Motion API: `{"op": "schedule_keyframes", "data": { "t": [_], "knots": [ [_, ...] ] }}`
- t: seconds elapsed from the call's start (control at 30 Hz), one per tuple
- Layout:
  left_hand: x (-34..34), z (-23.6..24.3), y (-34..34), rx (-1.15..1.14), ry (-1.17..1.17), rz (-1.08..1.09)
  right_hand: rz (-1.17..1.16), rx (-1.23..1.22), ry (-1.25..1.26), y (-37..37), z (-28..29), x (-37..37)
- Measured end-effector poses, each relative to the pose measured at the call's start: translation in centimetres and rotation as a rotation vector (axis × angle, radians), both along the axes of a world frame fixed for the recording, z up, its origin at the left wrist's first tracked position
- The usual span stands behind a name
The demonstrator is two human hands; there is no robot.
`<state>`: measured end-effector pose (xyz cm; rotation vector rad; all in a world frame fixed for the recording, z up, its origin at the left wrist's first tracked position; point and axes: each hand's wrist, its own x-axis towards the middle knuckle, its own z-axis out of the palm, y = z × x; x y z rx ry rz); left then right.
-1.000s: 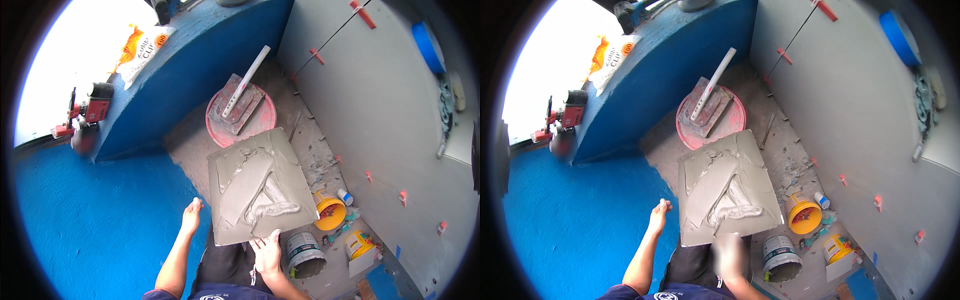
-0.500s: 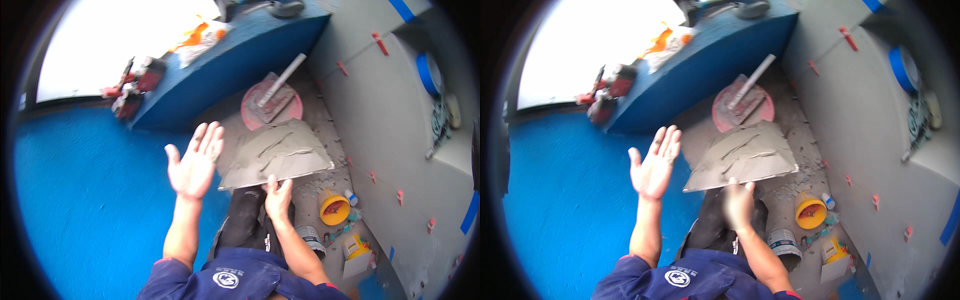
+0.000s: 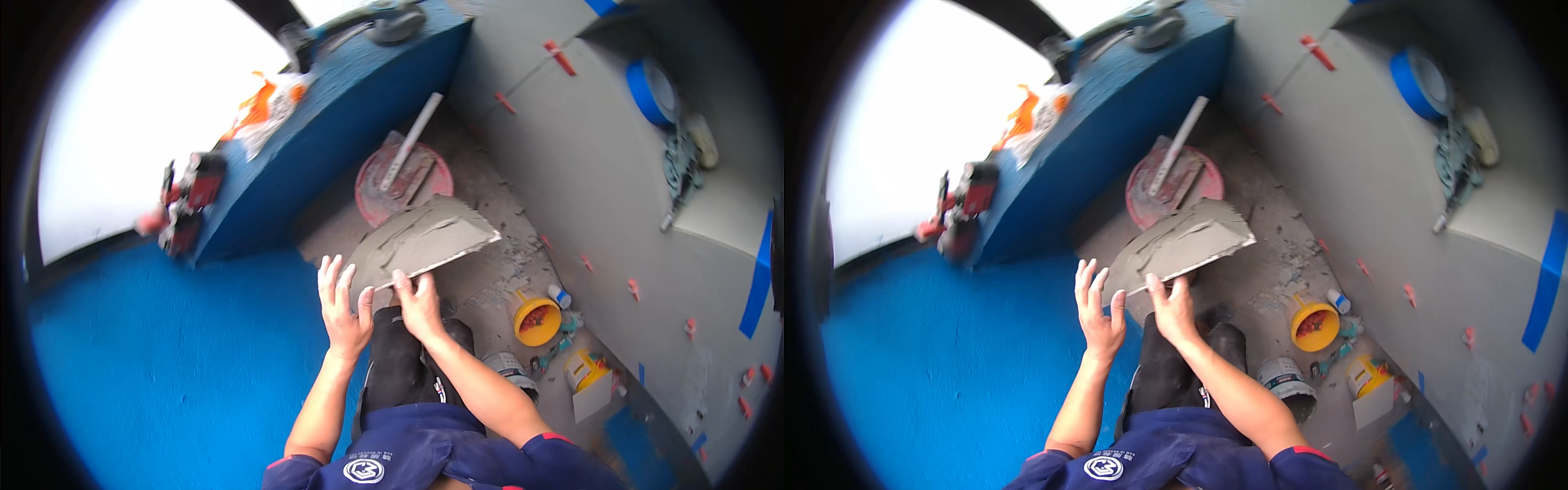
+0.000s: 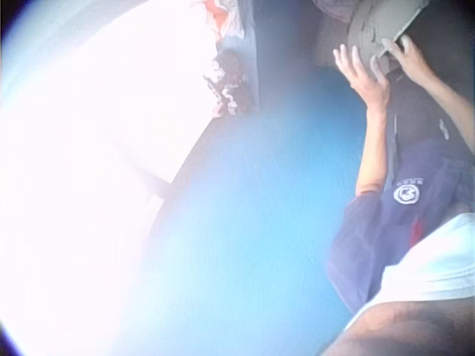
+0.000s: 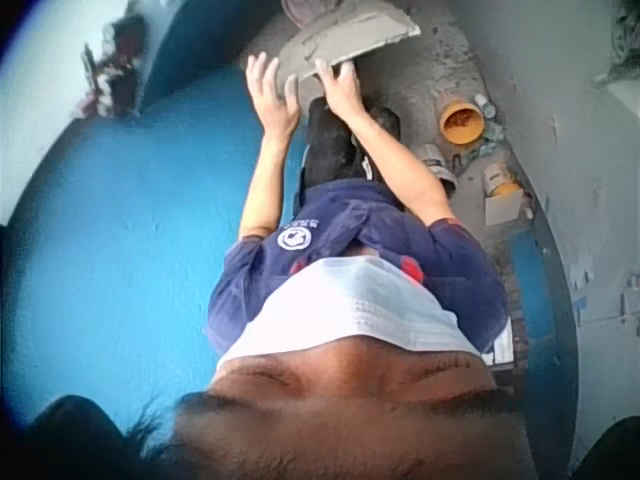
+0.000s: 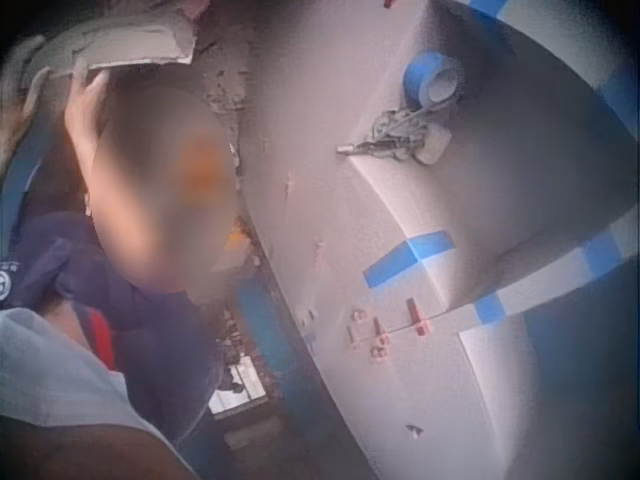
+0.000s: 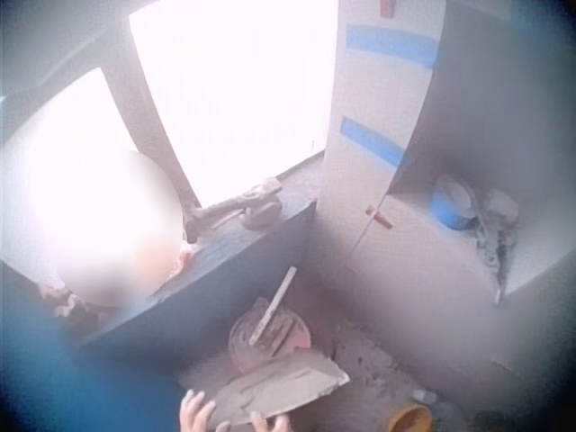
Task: The person applies adhesive to a rectangular tile using a notched trowel, then uses a suction cup tool to lift and position the tile into a recessed wall niche. The tile is pressed into place and adjusted within the opening.
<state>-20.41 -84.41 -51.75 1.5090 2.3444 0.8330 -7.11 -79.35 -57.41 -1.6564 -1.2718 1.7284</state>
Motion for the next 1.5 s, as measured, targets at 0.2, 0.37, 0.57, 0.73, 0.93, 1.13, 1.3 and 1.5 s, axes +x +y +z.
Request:
{"op": "schedule_keyframes", "data": {
  "t": [0.2, 0.37, 0.57, 0.73, 0.93, 1.13, 1.3, 1.5],
  "knots": [
    [1.0, -3.8, 5.1, -0.074, 0.273, 0.088, 0.067, -0.015, 0.122, 2.3, -0.3, 0.3],
    [1.0, -4.6, 5.2, -0.117, 0.277, 0.159, 0.069, 0.015, 0.113, 2.5, -0.5, 0.2],
    [1.9, -4.8, 4.6, -0.17, 0.334, 0.146, 0.153, 0.182, 0.091, 3.0, 0.2, 1.9],
    [2.2, -4.8, 4.4, -0.165, 0.408, 0.137, 0.264, 0.218, 0.072, 1.3, -2.5, 5.0],
    [1.6, -6.7, 4.5, -0.11, 0.564, 0.157, 0.209, 0.007, -0.255, -4.9, -9.0, 21.6],
    [-3.3, -9.6, 3.7, -0.048, 0.717, 0.065, 0.032, -0.221, -0.672, -16.2, -17.7, 44.7],
    [-4.4, -8.7, 4.1, -0.035, 0.623, 0.027, -0.184, -0.468, -0.704, -25.7, -24.1, 59.5],
    [-5.3, -9.7, 1.3, -0.034, 0.609, 0.001, -0.4, -0.477, -0.588, -28.4, -34.2, 69.0]
  ]
}}
